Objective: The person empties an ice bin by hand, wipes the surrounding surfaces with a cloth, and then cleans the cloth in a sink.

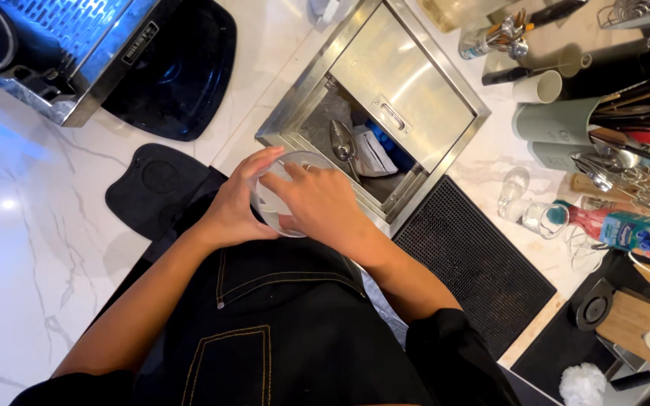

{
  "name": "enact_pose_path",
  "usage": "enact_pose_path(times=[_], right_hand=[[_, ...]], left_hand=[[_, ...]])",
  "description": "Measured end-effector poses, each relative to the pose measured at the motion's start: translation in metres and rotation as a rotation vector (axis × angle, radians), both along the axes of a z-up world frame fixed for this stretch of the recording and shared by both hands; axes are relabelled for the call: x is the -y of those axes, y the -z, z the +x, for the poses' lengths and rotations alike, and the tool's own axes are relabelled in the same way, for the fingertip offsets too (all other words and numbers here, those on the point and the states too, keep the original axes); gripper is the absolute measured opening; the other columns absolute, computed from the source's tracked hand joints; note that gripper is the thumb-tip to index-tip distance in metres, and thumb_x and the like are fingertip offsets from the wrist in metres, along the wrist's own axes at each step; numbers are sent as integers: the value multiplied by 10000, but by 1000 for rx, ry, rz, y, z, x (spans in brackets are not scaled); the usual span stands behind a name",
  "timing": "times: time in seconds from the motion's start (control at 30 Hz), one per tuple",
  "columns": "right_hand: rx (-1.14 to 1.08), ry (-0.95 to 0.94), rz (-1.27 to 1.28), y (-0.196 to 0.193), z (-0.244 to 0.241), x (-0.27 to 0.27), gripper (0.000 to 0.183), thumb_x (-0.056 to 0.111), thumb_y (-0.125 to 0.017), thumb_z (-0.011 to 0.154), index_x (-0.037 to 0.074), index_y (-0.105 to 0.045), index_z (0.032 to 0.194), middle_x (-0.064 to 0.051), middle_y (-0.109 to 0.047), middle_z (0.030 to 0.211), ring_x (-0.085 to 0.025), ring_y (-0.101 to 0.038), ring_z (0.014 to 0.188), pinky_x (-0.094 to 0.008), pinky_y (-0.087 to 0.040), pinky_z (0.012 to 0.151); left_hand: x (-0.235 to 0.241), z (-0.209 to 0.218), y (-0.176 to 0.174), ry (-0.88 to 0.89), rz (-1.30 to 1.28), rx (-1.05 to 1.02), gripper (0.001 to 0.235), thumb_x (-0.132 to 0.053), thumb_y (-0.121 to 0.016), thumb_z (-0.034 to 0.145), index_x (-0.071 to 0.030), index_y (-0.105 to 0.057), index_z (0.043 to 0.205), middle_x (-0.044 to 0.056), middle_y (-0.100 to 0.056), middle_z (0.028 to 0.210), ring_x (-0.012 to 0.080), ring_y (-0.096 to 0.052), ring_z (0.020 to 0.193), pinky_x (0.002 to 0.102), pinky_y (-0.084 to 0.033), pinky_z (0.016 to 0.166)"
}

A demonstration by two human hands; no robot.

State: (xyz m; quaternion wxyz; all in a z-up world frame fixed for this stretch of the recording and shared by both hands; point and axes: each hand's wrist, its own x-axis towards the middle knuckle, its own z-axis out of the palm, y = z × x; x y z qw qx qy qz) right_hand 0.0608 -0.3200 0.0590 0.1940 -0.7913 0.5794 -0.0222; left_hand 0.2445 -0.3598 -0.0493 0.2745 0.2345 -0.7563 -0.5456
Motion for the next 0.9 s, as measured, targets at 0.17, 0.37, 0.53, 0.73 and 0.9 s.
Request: enact_pose_path(times=[0.17, 0.37, 0.53, 0.73, 0.9], right_hand=[[-105, -4, 40, 16, 11, 6, 610, 242, -866, 632, 139, -658, 1196, -108, -675, 945, -284, -712, 723, -399, -524, 549], [230, 124, -256, -21, -20, -25, 422, 121, -788, 793, 120, -657, 1194, -95, -722, 1162, -292, -737, 975, -380, -584, 761], [661, 775, -387, 21, -92, -82, 119, -14, -617, 1019, 39, -668, 1112, -97, -722, 1009, -170, -734, 942, -293, -600, 862], [457, 909, -12, 196, -150, -111, 226, 160, -678, 969, 3, -691, 1131, -133, -755, 958, -201, -725, 867, -308, -563, 770], [327, 956, 288, 322, -171, -98, 568, 309, -722, 897, -23, -596, 1340, -264, -699, 1184, -378, -684, 1079, -442, -521, 928]], left_hand=[[-3, 4, 10, -14, -9, -78, 1196, -182, -986, 537, -125, -280, 1501, 174, -419, 1584, 376, -412, 1495, 442, -352, 1242], [-3, 7, 13, -29, 1, -58, 1188, -215, -991, 551, -110, -300, 1512, 166, -431, 1585, 357, -430, 1500, 431, -364, 1250], [-5, 8, 15, -57, 122, 16, 1254, -276, -1016, 515, -64, -326, 1541, 157, -450, 1574, 322, -446, 1488, 429, -357, 1241], [-2, 10, 14, -43, 83, 130, 1269, -369, -1018, 470, -19, -389, 1516, 165, -414, 1590, 316, -438, 1474, 414, -364, 1216], [-3, 16, 11, -11, 77, 252, 1203, -375, -1018, 442, 4, -499, 1459, 158, -409, 1584, 323, -421, 1465, 422, -341, 1209]])
